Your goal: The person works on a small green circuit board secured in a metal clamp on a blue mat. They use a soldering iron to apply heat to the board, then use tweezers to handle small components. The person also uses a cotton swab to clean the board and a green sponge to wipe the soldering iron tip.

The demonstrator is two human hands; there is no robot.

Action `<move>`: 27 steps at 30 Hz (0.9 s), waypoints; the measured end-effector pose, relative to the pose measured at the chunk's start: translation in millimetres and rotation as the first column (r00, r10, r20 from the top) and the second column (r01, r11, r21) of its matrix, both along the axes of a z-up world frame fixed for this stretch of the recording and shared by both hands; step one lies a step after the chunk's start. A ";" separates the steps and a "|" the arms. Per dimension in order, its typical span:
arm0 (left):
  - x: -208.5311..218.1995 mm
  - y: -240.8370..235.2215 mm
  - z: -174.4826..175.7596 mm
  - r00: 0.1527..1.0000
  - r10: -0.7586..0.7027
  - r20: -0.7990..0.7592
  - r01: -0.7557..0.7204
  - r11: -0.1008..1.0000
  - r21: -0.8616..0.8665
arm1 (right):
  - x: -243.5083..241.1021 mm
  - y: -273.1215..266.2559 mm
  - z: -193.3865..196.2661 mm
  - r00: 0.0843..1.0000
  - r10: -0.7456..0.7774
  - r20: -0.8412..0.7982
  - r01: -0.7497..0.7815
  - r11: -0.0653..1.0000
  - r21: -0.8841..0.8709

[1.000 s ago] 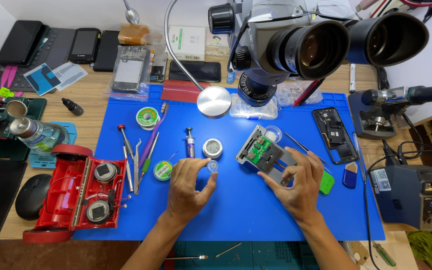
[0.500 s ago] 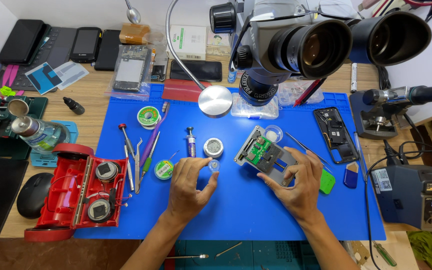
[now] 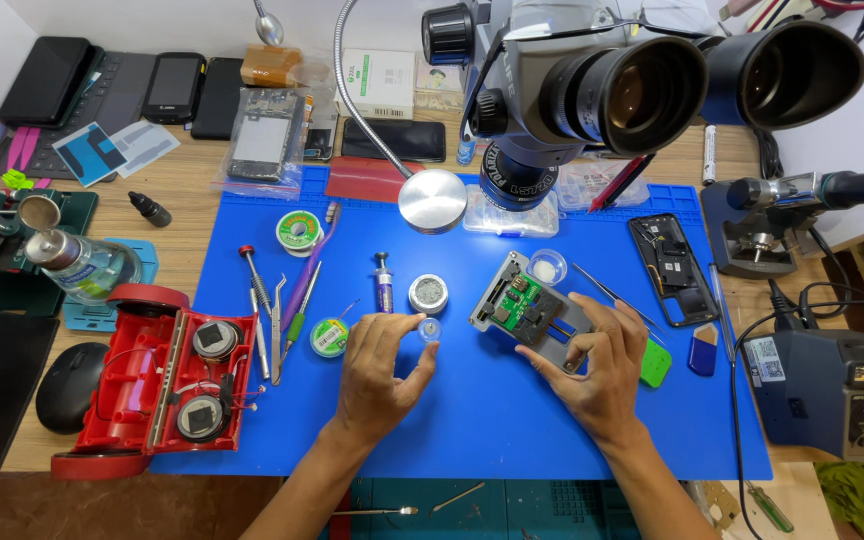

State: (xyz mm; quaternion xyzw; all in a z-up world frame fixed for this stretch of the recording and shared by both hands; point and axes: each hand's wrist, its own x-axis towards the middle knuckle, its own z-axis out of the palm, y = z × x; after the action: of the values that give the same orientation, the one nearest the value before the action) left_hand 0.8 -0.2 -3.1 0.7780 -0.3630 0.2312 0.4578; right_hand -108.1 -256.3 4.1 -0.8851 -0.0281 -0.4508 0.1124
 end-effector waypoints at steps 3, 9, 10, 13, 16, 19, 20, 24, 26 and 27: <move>0.3 -0.1 -0.9 1.000 0.001 0.003 -0.001 1.000 0.001 | 0.1 0.6 0.4 1.000 -0.001 -0.005 0.001 1.000 0.007; 0.0 0.3 0.3 1.000 -0.003 0.001 0.003 1.000 -0.005 | -0.6 2.9 1.6 0.999 0.018 -0.030 -0.015 0.997 0.080; -0.2 0.3 0.1 1.000 -0.003 0.001 0.003 1.000 -0.006 | -0.7 3.6 2.4 0.999 0.022 -0.035 -0.019 0.995 0.100; -0.1 0.5 0.3 1.000 -0.003 0.003 0.003 1.000 -0.014 | -0.5 2.1 0.3 0.999 0.036 -0.037 -0.030 0.989 0.143; 0.1 0.3 -0.2 1.000 -0.001 0.009 0.001 1.000 -0.009 | -0.7 1.5 0.5 0.998 0.046 -0.040 -0.038 0.983 0.179; 0.2 0.8 0.0 1.000 -0.007 0.000 0.007 1.000 -0.010 | -1.1 1.5 0.7 0.998 0.051 -0.045 -0.042 0.982 0.185; 0.1 0.7 0.4 1.000 -0.008 0.000 0.008 1.000 -0.009 | -1.2 1.5 0.7 0.998 0.051 -0.045 -0.041 0.982 0.185; -0.2 0.1 1.2 1.000 -0.003 0.004 0.003 1.000 -0.005 | -1.6 1.6 1.3 0.998 0.048 -0.045 -0.040 0.986 0.159; -0.1 0.1 1.6 1.000 0.000 0.010 0.000 1.000 -0.003 | -1.4 1.7 1.3 0.998 0.045 -0.044 -0.038 0.989 0.141; -0.2 0.1 1.6 1.000 -0.001 0.005 0.001 1.000 -0.003 | -1.4 1.7 0.8 0.998 0.043 -0.041 -0.037 0.991 0.130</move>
State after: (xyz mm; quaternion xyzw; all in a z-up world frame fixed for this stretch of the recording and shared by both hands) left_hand 0.6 -0.1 -1.5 0.7765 -0.3642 0.2335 0.4581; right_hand -109.6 -254.7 4.8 -0.8848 -0.0142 -0.4300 0.1790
